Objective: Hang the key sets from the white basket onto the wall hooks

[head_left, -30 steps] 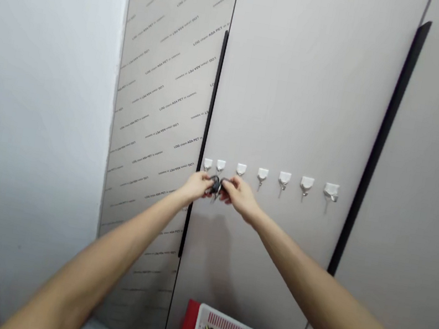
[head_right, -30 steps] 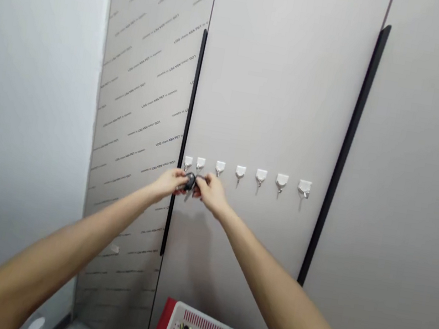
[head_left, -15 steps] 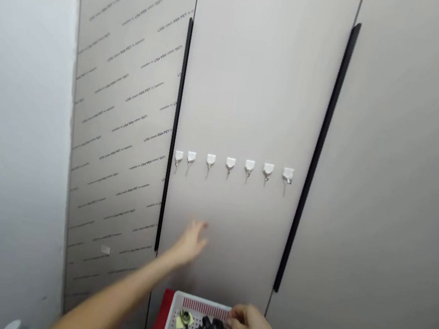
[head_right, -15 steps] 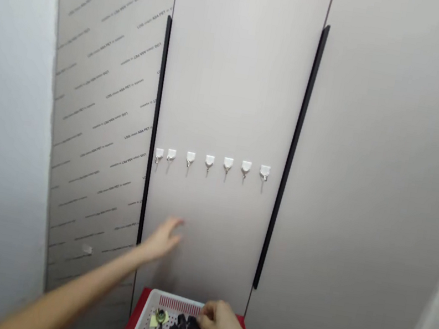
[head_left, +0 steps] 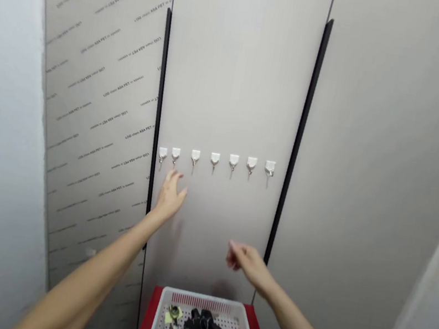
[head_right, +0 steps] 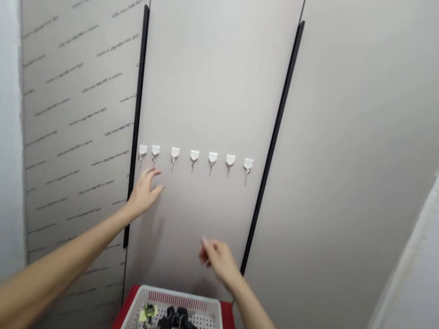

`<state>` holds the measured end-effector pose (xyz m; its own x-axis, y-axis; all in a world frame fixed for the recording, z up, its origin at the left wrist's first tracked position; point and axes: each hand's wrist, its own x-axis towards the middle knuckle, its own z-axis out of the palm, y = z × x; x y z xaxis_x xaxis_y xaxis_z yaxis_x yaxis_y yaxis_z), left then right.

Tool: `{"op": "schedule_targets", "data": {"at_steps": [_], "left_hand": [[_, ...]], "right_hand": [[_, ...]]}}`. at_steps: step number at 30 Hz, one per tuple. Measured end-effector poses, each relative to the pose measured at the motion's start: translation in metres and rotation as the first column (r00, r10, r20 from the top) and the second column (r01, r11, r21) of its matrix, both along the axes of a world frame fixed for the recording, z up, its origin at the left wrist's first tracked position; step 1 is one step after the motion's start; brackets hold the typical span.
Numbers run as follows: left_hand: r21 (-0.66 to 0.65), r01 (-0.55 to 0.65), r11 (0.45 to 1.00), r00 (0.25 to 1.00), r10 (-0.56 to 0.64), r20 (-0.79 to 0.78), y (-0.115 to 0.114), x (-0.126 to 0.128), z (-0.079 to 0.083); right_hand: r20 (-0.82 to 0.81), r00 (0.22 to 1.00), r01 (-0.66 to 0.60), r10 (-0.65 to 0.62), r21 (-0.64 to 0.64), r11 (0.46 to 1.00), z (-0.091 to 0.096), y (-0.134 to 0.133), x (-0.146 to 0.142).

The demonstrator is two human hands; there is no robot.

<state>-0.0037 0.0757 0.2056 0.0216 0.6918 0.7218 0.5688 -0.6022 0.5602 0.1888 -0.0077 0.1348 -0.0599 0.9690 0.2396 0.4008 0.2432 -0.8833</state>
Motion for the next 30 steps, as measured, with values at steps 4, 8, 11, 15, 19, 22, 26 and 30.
{"op": "schedule_targets", "data": {"at_steps": [4,8,11,15,19,22,26,30], "left_hand": [[-0.415,0.67,0.616,0.743,-0.546,0.388,-0.039,0.031,0.001],[-0.419,0.89,0.18,0.415,-0.699,0.582,-0.055,0.052,0.002],[-0.425,0.902,0.076,0.348,-0.712,0.61,-0.054,0.057,0.0],[-0.485,0.869,0.098,0.414,-0.682,0.603,-0.052,0.058,-0.003],[-0.521,0.847,0.108,0.46,-0.64,0.615,-0.052,0.057,-0.008],[-0.568,0.815,0.118,0.52,-0.583,0.625,-0.046,0.057,-0.022],[-0.596,0.791,0.141,0.571,-0.519,0.636,-0.038,0.054,-0.077],[-0.731,0.576,0.366,0.808,-0.394,0.439,-0.044,0.043,-0.155]], "right_hand": [[-0.397,0.905,-0.152,0.152,0.032,0.988,0.054,0.004,-0.003],[-0.489,0.802,-0.385,0.342,0.015,0.923,0.082,-0.001,-0.006],[-0.48,0.797,-0.433,0.367,-0.03,0.901,0.081,-0.004,-0.007],[-0.461,0.811,-0.434,0.361,-0.06,0.899,0.073,-0.002,-0.005],[-0.464,0.817,-0.425,0.342,-0.084,0.901,0.069,-0.001,-0.007],[-0.454,0.842,-0.386,0.29,-0.132,0.913,0.057,0.002,-0.008],[-0.387,0.895,-0.317,0.22,-0.206,0.926,0.008,0.006,-0.006],[-0.021,0.996,-0.093,0.091,-0.296,0.951,-0.061,-0.003,0.002]]}}
